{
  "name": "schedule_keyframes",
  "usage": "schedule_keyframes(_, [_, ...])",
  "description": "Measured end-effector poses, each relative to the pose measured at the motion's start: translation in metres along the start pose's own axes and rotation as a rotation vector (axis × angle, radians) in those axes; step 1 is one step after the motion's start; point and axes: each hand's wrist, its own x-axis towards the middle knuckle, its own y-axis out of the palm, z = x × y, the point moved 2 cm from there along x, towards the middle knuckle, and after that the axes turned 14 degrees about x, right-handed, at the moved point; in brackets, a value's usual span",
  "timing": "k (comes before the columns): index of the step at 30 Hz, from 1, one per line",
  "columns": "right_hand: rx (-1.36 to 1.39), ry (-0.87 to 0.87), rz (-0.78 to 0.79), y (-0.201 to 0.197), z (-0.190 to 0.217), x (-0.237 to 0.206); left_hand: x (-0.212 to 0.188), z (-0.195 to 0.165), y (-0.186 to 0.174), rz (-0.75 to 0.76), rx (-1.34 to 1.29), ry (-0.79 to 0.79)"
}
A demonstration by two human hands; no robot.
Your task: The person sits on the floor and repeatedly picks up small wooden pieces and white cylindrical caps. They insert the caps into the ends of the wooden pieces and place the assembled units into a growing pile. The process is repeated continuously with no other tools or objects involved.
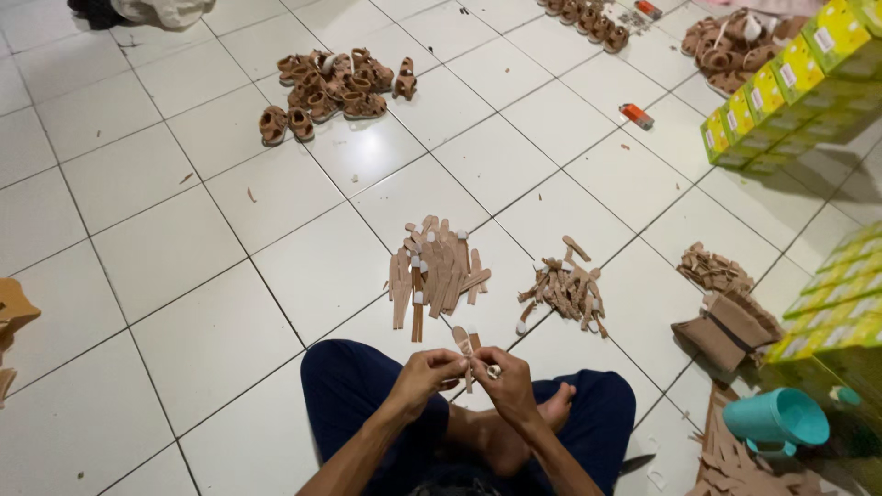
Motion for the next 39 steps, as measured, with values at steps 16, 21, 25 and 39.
schedule_keyframes(16, [0.256, 0.379, 0.009, 0.024, 0.002, -0.008, -0.026, 0.004, -0.001, -0.280, -0.016, 0.268])
schedule_keyframes(21, [0.144, 0.166, 0.180, 0.044, 0.040, 0.004, -0.041, -0.008, -0.026, -0.131, -0.286, 0.234])
schedule_keyframes(25, [-0.090, 0.262, 0.167, 0.058, 0.050, 0.004, -0.065, -0.019, -0.041, -0.302, 0.097, 0.228])
schedule_keyframes(39, [0.115, 0.257, -0.009, 0.026, -0.003, 0.047, -0.017, -0.074, -0.027, -0.441, 0.571, 0.378])
